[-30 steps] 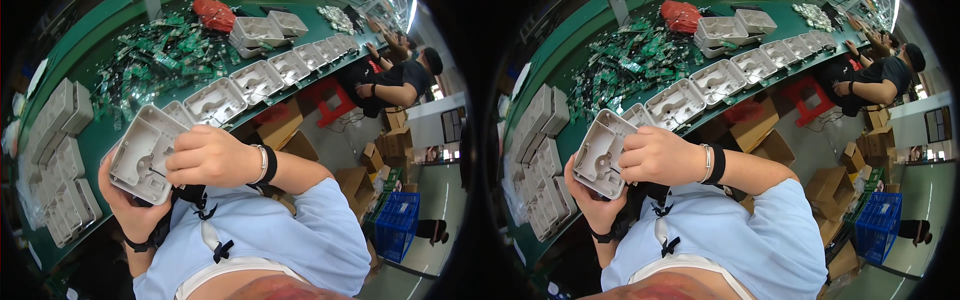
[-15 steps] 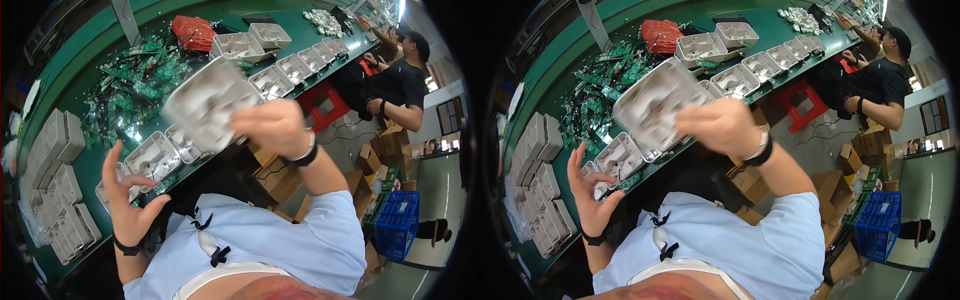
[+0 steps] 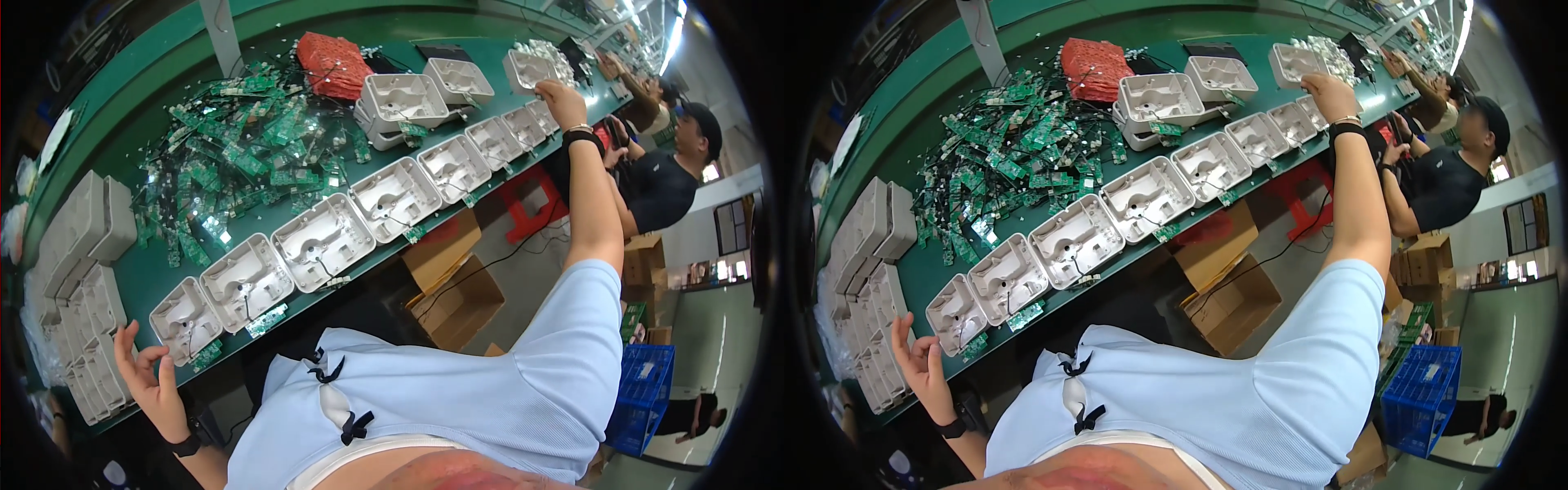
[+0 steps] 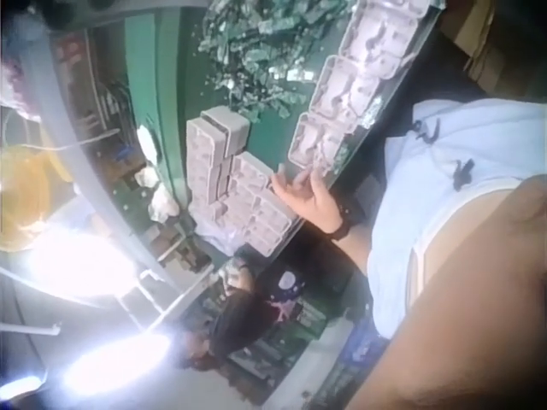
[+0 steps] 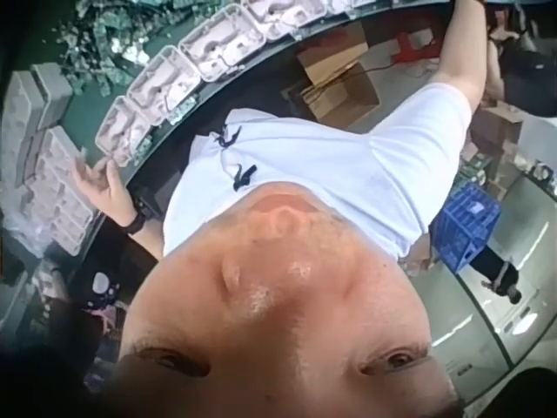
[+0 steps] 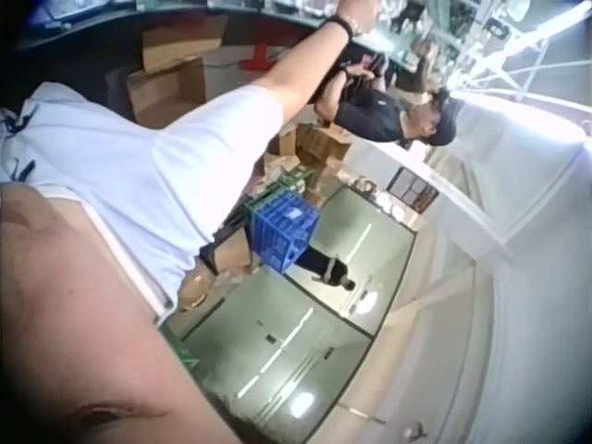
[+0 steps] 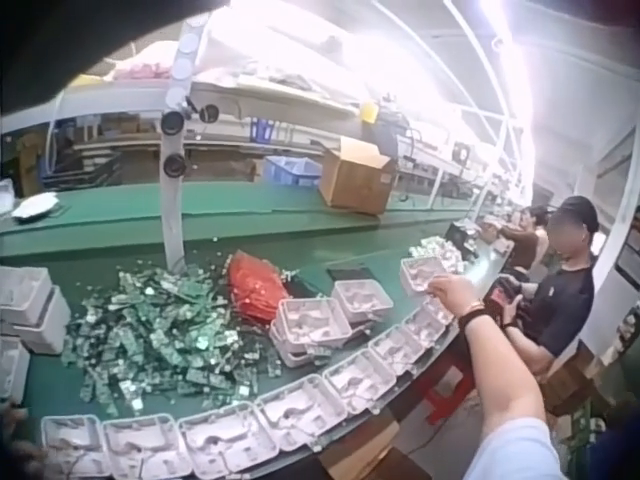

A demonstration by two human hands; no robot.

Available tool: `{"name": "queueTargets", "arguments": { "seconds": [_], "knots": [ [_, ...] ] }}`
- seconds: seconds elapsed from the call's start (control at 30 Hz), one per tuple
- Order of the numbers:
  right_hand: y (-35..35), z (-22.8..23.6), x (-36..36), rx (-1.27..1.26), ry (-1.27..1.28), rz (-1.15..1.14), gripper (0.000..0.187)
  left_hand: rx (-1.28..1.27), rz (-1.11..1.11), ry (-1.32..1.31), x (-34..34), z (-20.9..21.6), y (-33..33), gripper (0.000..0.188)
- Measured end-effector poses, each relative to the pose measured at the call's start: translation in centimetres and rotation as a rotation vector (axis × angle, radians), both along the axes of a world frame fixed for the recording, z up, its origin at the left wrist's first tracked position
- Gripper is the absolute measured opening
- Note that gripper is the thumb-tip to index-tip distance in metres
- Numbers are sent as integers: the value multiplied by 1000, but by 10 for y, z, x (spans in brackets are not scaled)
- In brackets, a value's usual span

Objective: The person picks up a plastic housing and a circuit board, threads the wire through a hole in the housing, and presses the board into place. They place the assembly on the table and repeat the process with another unit.

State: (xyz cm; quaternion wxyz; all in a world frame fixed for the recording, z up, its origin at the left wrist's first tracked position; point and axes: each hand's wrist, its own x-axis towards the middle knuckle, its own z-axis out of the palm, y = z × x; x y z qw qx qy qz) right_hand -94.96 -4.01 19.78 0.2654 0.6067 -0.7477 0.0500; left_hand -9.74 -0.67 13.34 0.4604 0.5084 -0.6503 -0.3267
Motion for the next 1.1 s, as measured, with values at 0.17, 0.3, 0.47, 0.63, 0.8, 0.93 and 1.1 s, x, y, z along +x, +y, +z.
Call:
{"name": "queueTargets", "arguments": {
  "seconds": [0.17, 0.3, 0.47, 0.63, 0.8, 0.93, 1.1],
  "knots": [
    [-25, -41, -31, 167, -59, 42, 20, -5, 52, -35, 24, -2, 8, 69],
    [-67, -69, -26, 279, -118, 132, 19, -4, 235, -32, 54, 0, 34, 69],
    [-61, -86, -76, 284, -121, 144, 20, -1, 400, -79, 64, 0, 41, 65],
    [-75, -95, -114, 405, -244, 203, 20, -32, 543, -63, 80, -11, 49, 59],
    [-88, -91, -108, 447, -286, 182, 23, -103, 761, -523, 89, -13, 54, 54],
    [-67, -89, -103, 317, -176, 193, 27, -245, 801, -819, 99, -13, 49, 51],
    [-33, -63, -80, -78, -135, 125, 29, -276, 747, -983, 115, -28, 40, 44]
  ]
}}
